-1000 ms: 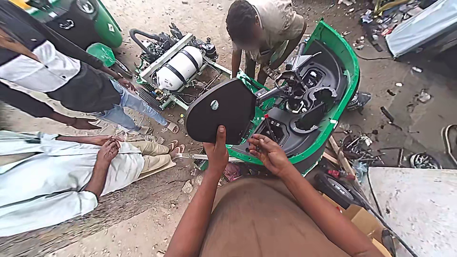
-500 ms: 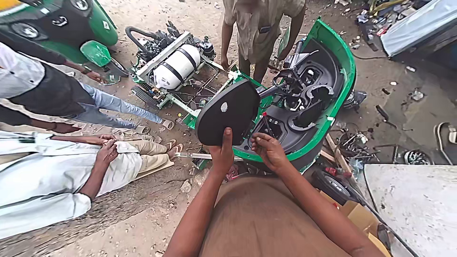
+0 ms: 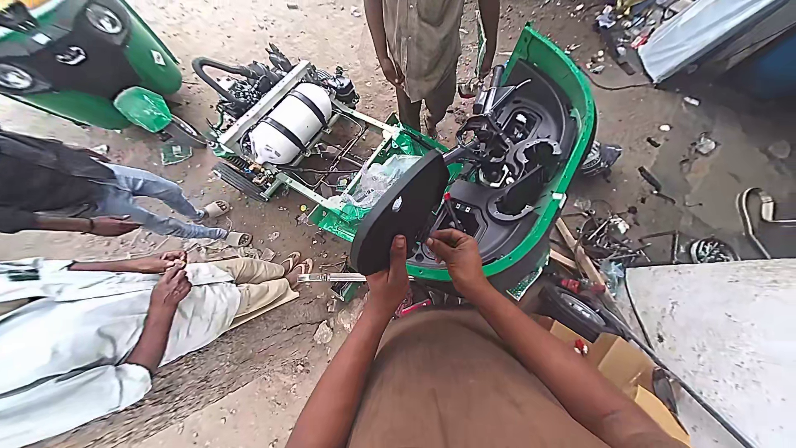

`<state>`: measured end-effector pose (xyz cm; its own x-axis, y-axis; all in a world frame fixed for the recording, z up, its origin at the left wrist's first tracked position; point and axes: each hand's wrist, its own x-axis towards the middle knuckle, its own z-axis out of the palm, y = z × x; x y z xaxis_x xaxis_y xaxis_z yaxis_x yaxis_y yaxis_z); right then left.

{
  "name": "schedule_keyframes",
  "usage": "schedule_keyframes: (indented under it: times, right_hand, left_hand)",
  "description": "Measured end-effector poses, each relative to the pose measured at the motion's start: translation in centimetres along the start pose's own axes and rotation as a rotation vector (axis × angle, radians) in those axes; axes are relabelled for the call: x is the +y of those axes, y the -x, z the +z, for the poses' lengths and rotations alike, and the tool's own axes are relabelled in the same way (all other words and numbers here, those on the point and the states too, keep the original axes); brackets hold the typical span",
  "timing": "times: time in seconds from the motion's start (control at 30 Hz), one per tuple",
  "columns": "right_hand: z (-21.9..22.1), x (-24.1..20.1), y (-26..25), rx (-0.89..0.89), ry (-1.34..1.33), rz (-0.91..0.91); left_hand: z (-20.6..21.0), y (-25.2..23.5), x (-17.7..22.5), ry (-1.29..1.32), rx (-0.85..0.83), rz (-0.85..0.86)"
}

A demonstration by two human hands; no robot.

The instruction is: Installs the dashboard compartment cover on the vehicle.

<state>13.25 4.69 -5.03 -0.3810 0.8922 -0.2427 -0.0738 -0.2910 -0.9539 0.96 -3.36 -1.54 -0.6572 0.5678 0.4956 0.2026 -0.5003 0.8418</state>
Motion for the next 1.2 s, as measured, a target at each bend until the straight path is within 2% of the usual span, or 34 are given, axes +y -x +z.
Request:
schedule_keyframes:
  times: [0.13,0.37,0.47,0.63,0.83,0.97,1.1,1.2]
  right_hand:
    - [0.1,0.1,-0.2,0.052,0.111,0.006]
    - [-0.5,0.7,-0.6,0.064,0.004,0.096]
    - [-1.2,1.0,-1.2,-0.006,-0.052,0.155]
    - [-3.1,1.3,-2.5,-0.082,-0.018,0.106]
    - [-5.3,0.2,-4.9,-0.025,0.009,0.102]
    - [-6.7,1.0,-6.2,0.035,-0.034,0.078]
    - [-7.7,1.7,-5.8,0.128,-0.039,0.086]
    - [-9.1,0.7,-5.6,0.039,0.024,0.132]
  left_hand:
    - [0.3,0.5,0.0,-0.009,-0.048,-0.008]
    - [1.0,0.1,-0.5,0.075,-0.059,-0.076]
    - [1.4,-0.2,-0.8,0.096,-0.093,-0.098]
    - [2.0,-1.6,-2.4,0.186,-0.071,-0.222]
    - [5.1,-4.1,-4.3,0.211,-0.164,-0.327]
    - [7.5,-5.7,-6.8,0.303,-0.111,-0.398]
    - [8.7,-5.6,-7.7,0.338,-0.128,-0.467]
    - [9.2,-6.6,-7.8,0.300,-0.237,-0.438]
